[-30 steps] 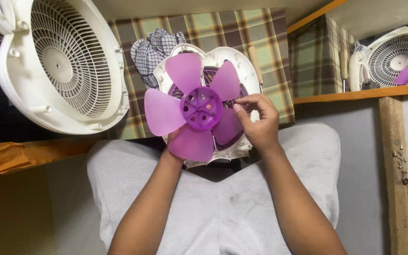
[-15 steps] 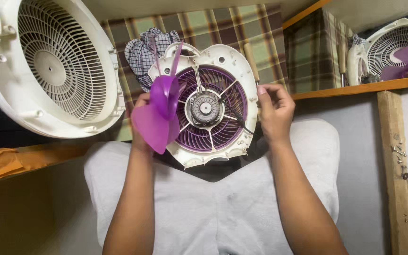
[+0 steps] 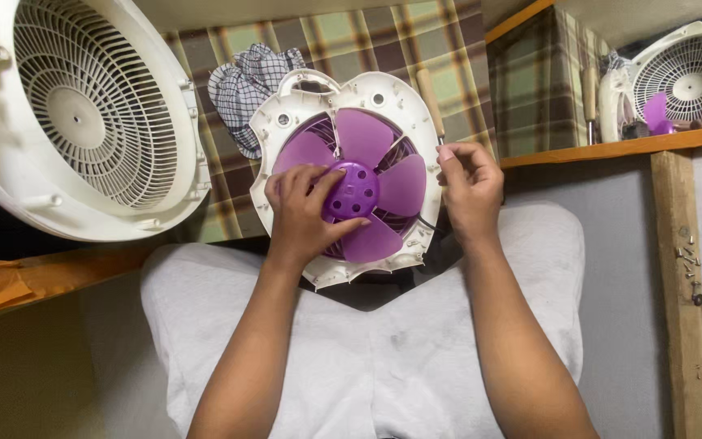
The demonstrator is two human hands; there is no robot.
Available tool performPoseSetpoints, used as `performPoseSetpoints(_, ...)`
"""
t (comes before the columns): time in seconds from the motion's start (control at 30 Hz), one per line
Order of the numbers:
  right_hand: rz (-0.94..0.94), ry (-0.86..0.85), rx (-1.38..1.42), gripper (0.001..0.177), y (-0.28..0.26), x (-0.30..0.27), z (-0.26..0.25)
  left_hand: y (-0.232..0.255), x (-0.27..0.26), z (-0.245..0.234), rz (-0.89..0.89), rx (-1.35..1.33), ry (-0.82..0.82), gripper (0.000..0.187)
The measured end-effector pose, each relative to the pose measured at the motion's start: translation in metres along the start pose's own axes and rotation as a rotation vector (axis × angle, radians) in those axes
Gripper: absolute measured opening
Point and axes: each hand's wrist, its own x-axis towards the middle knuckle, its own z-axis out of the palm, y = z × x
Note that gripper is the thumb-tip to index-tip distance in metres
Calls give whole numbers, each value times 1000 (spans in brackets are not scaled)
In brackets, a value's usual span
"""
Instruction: The person reassembles an electric fan by placing the motor into the fan housing, securing it with a screwdriver, and attaching the purple fan blades. They then fasten the blades to the motor shaft using a screwdriver.
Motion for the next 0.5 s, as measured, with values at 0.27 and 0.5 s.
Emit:
performPoseSetpoints(0.27,26,-11,-41,14,-5,1,1,-2,2,10,-27,52,-39,85)
performPoseSetpoints(0.5,54,-69,-57,13,1,1,6,11,1,12,-90,133,-45,84)
